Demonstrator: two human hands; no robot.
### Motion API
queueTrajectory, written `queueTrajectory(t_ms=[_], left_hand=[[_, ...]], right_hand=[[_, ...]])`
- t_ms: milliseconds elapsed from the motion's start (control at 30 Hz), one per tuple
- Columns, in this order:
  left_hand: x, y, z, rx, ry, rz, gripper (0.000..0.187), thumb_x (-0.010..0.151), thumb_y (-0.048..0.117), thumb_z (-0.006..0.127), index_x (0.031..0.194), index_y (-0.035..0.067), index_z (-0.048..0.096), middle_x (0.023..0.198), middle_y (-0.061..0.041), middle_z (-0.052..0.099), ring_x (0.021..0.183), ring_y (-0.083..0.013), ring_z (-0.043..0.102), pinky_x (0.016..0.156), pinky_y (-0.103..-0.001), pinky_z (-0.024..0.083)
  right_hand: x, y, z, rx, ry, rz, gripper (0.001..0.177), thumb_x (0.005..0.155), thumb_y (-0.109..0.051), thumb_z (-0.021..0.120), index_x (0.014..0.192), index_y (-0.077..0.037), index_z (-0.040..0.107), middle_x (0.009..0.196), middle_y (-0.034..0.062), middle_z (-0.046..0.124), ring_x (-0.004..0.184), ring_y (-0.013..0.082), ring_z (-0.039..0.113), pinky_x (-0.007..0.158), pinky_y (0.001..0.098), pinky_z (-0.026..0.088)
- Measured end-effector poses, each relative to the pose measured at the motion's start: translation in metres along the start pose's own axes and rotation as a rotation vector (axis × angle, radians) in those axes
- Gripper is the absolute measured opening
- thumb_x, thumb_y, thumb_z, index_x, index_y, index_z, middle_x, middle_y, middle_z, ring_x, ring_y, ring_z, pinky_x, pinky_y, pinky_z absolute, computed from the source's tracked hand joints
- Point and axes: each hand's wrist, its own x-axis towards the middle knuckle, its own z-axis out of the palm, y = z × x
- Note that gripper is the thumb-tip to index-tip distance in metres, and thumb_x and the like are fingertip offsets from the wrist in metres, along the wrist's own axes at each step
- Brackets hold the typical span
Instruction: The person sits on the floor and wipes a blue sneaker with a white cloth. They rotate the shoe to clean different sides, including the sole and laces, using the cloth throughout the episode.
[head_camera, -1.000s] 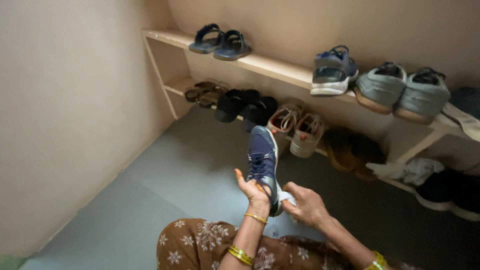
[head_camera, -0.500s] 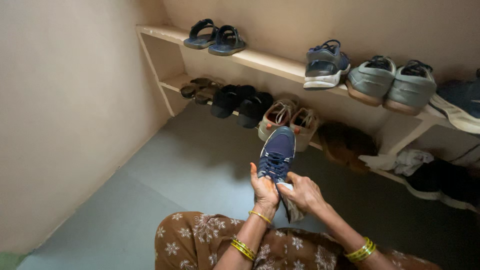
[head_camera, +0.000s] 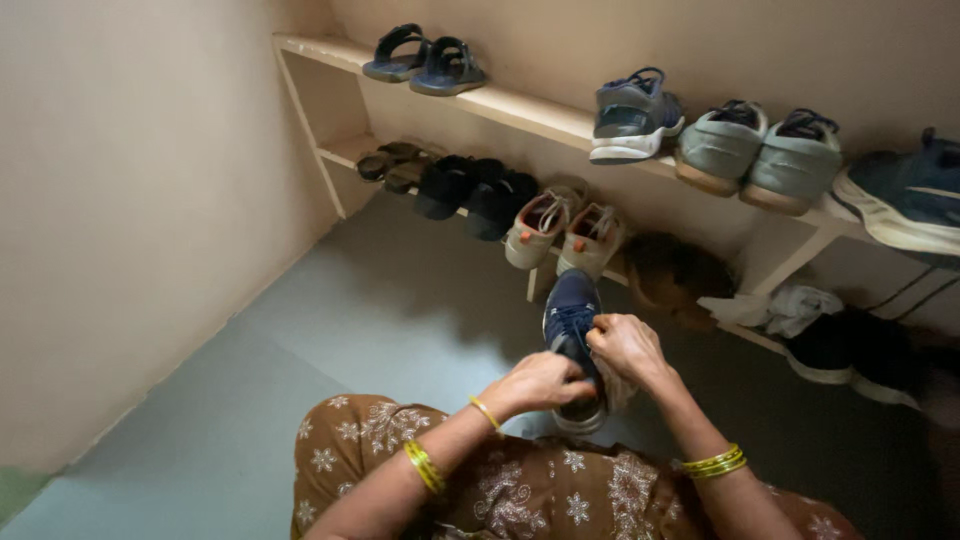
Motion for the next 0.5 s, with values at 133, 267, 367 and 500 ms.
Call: queueTrajectory(t_ms=[133,267,367,500], left_hand=[[-0.006,0.021,-0.006,0.0,0.055,0.153,0.04,0.095,0.043,0.06,0.103,0.006,0.07,0.093,-0.023,0.072,0.087,-0.0414,0.069,0.078,-0.051,0.053],[-0.002,0.026,-0.002,-0.208,0.127,0.101,0.038,0.094,0.039,0.06,0.107,0.003,0.064,0.093,-0.024,0.071,0.088,-0.042,0.069,0.076,-0.051,0.052],[-0.003,0.029,-0.001,-0.307,0.242,0.12,0.037,0.094,0.03,0.057,0.119,0.004,0.058,0.095,-0.026,0.07,0.092,-0.0438,0.067,0.079,-0.051,0.051],[-0.008,0.019,-0.004,-0.626,0.425,0.177,0.027,0.091,0.025,0.059,0.109,0.005,0.057,0.101,-0.013,0.072,0.094,-0.0229,0.068,0.077,-0.04,0.053]], right_hand=[[0.003,0.008,0.002,0.074,-0.004,-0.051,0.036,0.082,-0.033,0.06,0.096,-0.004,0.075,0.094,0.0246,0.072,0.091,0.0415,0.071,0.084,0.0491,0.056],[-0.012,0.004,-0.022,0.412,0.167,-0.108,0.031,0.086,-0.028,0.062,0.1,-0.001,0.071,0.089,0.0202,0.074,0.081,0.0296,0.073,0.075,0.0426,0.056],[-0.047,-0.011,-0.028,0.538,0.235,-0.153,0.02,0.09,-0.019,0.062,0.1,-0.003,0.069,0.082,0.0146,0.074,0.072,0.0212,0.072,0.066,0.0382,0.057],[-0.082,-0.042,-0.01,0.177,0.425,-0.656,0.021,0.082,-0.013,0.074,0.099,-0.007,0.064,0.087,0.0088,0.065,0.075,0.0199,0.065,0.061,0.0346,0.056]])
